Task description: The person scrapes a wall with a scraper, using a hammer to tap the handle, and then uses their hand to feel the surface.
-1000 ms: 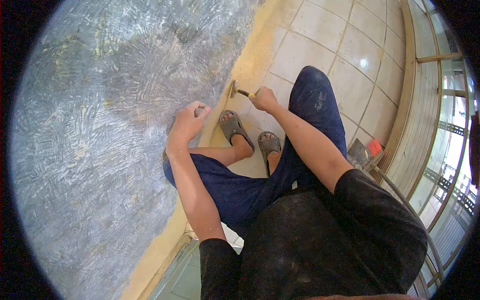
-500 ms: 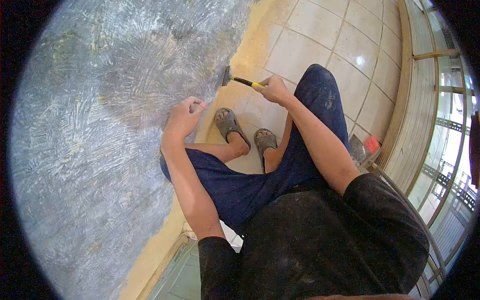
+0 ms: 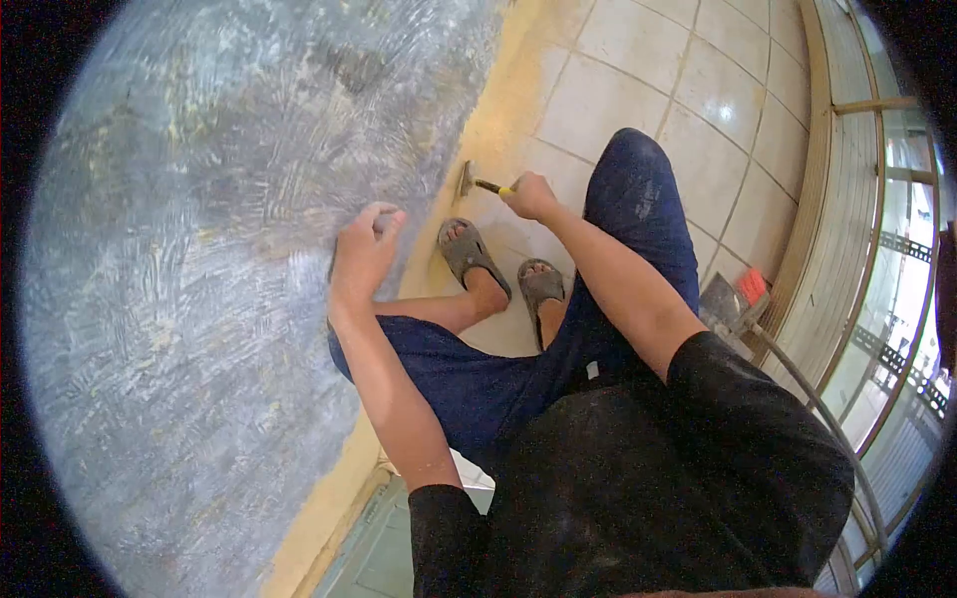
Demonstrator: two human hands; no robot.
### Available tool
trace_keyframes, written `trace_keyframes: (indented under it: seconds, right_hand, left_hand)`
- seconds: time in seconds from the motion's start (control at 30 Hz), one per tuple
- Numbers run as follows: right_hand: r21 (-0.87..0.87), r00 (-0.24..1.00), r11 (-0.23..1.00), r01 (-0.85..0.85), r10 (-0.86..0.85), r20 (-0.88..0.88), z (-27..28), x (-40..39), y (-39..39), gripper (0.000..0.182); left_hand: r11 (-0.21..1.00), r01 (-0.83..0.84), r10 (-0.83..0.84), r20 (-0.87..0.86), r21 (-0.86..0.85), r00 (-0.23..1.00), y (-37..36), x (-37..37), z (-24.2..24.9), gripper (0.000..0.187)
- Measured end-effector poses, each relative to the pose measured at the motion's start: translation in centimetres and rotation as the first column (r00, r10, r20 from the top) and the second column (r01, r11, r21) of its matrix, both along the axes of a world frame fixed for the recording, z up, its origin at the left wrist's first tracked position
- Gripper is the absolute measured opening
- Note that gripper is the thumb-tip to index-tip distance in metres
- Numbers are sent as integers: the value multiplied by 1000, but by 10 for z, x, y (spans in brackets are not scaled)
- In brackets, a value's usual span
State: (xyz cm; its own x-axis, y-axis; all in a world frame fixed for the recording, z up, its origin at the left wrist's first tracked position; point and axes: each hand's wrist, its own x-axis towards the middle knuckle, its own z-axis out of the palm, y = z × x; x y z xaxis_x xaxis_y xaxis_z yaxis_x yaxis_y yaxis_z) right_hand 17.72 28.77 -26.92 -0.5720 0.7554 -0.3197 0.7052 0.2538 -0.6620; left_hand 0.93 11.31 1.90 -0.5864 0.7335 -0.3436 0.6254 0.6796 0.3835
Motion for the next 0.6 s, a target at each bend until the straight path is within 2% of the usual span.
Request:
trace_keyframes:
  seconds: [0.07, 0.13, 0.23, 0.3, 0.37, 0.47, 0.6]
  right_hand:
    - [-78, 987, 995, -62, 73, 146, 20, 0, -6, 42]
    - [-78, 984, 996, -31, 44, 170, 44, 4, 2, 40]
    - [-187, 988, 981, -55, 81, 132, 80, 25, 12, 41]
    - [-194, 1000, 981, 12, -8, 20, 95, 37, 18, 39]
    - [-230, 1000, 973, 22, -21, 8, 117, 44, 22, 40]
    - [-289, 999, 956, 40, -45, -12, 121, 48, 21, 40]
    - [-324, 999, 945, 37, -48, -26, 116, 48, 25, 41]
  left_hand:
    - [993, -60, 50, 98, 106, 994, -8, -7, -16, 32]
    - [994, -35, 24, 109, 99, 994, -6, -14, -14, 34]
    - [998, -27, 21, 128, 49, 992, -11, -9, -9, 35]
    - [999, -24, 20, 118, 30, 993, -10, -9, -5, 35]
    - [1000, -4, 3, 38, 26, 999, -9, -8, -5, 34]
    - [997, -61, 57, 92, 45, 994, -4, -6, -4, 36]
    - [998, -63, 62, 66, 4, 996, 1, -1, 2, 40]
